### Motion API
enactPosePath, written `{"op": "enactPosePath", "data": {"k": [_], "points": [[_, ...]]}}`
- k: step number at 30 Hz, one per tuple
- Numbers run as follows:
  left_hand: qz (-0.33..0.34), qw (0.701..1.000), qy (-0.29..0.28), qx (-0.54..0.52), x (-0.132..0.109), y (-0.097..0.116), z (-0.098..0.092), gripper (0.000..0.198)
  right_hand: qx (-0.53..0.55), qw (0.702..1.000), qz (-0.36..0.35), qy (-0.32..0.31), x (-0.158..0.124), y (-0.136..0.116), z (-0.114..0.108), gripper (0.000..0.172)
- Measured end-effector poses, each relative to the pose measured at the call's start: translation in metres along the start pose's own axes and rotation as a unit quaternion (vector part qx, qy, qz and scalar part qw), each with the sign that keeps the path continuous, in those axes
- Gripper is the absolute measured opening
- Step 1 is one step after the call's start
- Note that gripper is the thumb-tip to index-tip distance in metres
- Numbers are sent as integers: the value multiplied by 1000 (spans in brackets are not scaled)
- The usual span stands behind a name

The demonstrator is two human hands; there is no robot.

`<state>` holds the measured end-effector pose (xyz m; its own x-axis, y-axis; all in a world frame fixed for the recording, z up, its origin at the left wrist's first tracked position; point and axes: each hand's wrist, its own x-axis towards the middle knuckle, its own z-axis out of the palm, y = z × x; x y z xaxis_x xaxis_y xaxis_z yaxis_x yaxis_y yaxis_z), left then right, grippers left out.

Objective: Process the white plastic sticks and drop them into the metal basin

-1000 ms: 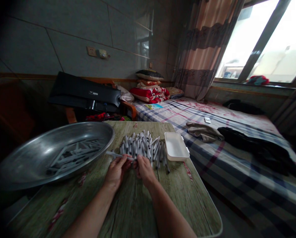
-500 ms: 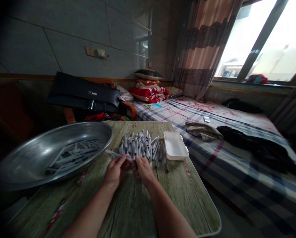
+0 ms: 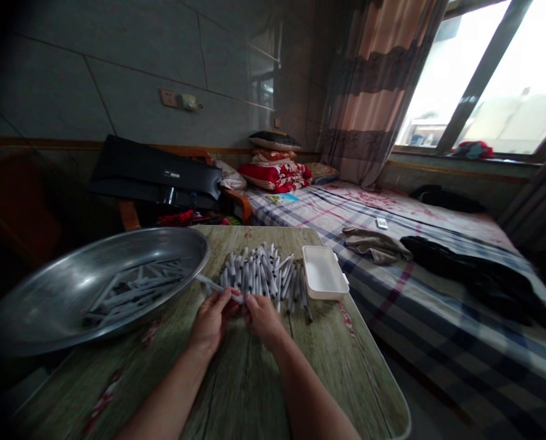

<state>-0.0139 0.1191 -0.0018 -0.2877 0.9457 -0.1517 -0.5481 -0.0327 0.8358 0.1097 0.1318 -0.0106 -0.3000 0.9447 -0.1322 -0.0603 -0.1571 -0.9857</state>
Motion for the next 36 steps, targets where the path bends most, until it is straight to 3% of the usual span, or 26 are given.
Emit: {"op": "enactPosePath", "data": {"k": [7, 14, 18, 24, 28, 32, 36], "points": [[0, 1000, -4, -8, 1, 2, 1, 38, 74, 997, -22, -11, -6, -5, 2, 41], [8, 1000, 6, 6, -1, 3, 3, 40, 20, 1000, 7, -19, -8, -9, 1, 47], [2, 1000, 15, -8, 0, 5, 3, 39, 63, 998, 0, -16, -9, -11, 3, 39], [15, 1000, 9, 11, 1, 3, 2, 38, 75, 996, 44, -28, -10, -11, 2, 47], [20, 1000, 14, 17, 3, 0, -1, 39, 67, 998, 18, -11, -9, -12, 3, 36], [17, 1000, 16, 10, 4, -1, -2, 40, 132, 991, -18, 9, -9, -15, 3, 26], [23, 999, 13, 23, 2, 0, 0, 39, 232, 971, 50, -9, -9, -20, -2, 30]]}}
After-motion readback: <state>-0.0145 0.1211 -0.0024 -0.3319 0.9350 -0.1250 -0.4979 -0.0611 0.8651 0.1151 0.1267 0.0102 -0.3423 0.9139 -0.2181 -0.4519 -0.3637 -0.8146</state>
